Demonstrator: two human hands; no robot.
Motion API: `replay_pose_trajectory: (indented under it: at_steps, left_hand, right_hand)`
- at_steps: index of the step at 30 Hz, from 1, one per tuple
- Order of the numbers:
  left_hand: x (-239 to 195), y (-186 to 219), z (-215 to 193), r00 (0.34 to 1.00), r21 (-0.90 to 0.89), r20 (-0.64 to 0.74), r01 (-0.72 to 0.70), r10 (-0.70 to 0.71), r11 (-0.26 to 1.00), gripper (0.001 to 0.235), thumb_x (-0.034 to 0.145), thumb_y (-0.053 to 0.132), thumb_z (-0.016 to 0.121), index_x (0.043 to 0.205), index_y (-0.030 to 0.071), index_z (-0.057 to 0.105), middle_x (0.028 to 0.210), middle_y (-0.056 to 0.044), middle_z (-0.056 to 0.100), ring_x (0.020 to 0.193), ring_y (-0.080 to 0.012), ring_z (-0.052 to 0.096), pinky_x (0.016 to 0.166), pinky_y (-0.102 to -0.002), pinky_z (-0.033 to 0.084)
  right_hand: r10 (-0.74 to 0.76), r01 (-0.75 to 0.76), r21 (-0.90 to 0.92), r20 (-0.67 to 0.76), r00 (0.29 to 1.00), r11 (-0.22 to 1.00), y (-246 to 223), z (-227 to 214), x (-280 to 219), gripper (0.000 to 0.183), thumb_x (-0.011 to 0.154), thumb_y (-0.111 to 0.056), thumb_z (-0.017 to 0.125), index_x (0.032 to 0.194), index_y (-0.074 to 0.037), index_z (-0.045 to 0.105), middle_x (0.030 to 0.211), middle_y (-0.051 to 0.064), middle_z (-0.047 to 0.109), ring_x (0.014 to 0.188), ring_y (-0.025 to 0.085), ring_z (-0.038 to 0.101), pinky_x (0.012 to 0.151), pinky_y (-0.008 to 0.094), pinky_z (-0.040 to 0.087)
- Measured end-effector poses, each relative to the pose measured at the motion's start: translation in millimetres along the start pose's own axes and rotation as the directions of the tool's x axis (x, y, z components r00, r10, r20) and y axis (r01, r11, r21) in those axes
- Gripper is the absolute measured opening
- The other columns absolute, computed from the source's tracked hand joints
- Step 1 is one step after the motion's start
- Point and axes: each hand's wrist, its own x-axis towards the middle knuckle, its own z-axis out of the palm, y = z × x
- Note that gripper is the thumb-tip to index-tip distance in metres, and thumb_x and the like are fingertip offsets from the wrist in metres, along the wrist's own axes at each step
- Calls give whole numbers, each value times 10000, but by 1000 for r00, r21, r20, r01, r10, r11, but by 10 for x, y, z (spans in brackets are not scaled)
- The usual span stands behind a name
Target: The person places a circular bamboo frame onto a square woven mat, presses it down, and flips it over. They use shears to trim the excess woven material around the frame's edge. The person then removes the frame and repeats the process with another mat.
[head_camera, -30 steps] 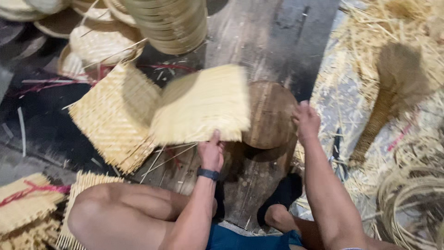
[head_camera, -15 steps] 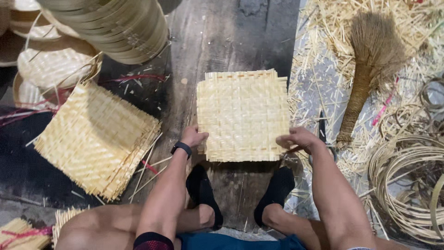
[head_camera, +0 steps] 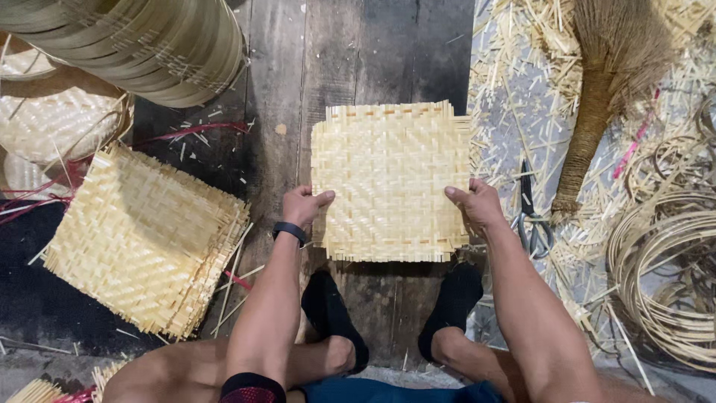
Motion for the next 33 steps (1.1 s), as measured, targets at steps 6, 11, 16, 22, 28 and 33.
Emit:
replay_pose_trajectory:
  at_steps: [6,11,16,22,28,33]
  left_hand:
    - [-159,-87,-7,998,91,51,26,-31,995,388,724,312,937,842,-19,773,782,-77,764,655,-131,672,638,-310,552]
    - [-150,-86,98,993,23,-44,-111,112,994,295,752,276,890,875,26,793,782,-68,776,647,-126,678,630,-310,550]
    - [-224,11,123,989,74,-84,-114,120,991,288,755,273,879,895,36,796,788,-81,772,657,-146,677,647,-332,544]
    - [-566,338,186,944,258,-258,-139,207,956,295,773,240,842,995,66,759,797,-134,731,693,-256,683,659,-402,552]
    - [-1854,557,964,775,147,-205,-579,597,802,118,842,108,641,949,78,680,840,-173,688,759,-366,659,680,-481,538]
    - [-2284,768,1151,513,377,35,-802,858,464,91,832,36,592,895,74,539,888,-129,586,869,-344,603,779,-465,502]
  right_hand:
    - [29,-29,-21,-2,1000,999,-4,-68,-153,370,808,-69,863,1098,65,676,937,107,720,755,155,647,634,290,518]
    - [-403,126,-717,-231,885,686,-594,478,-792,616,795,-148,864,1278,60,542,1252,239,588,1139,280,550,985,421,463]
    - [-323,461,-874,396,859,155,-620,1072,-1083,711,933,-413,709,1522,-130,429,1589,207,323,1468,418,251,1199,567,178]
    - [-344,477,-875,474,811,-83,-373,1128,-1013,724,902,-564,636,1523,-248,439,1585,197,343,1483,461,229,1180,682,140]
    - [-344,442,-892,447,826,-97,-126,1034,-897,712,896,-566,612,1506,-227,473,1598,151,359,1515,428,228,1217,654,113]
    - [-288,421,-902,430,856,-96,-58,1011,-849,725,893,-577,595,1518,-235,459,1600,143,359,1511,410,232,1218,648,101]
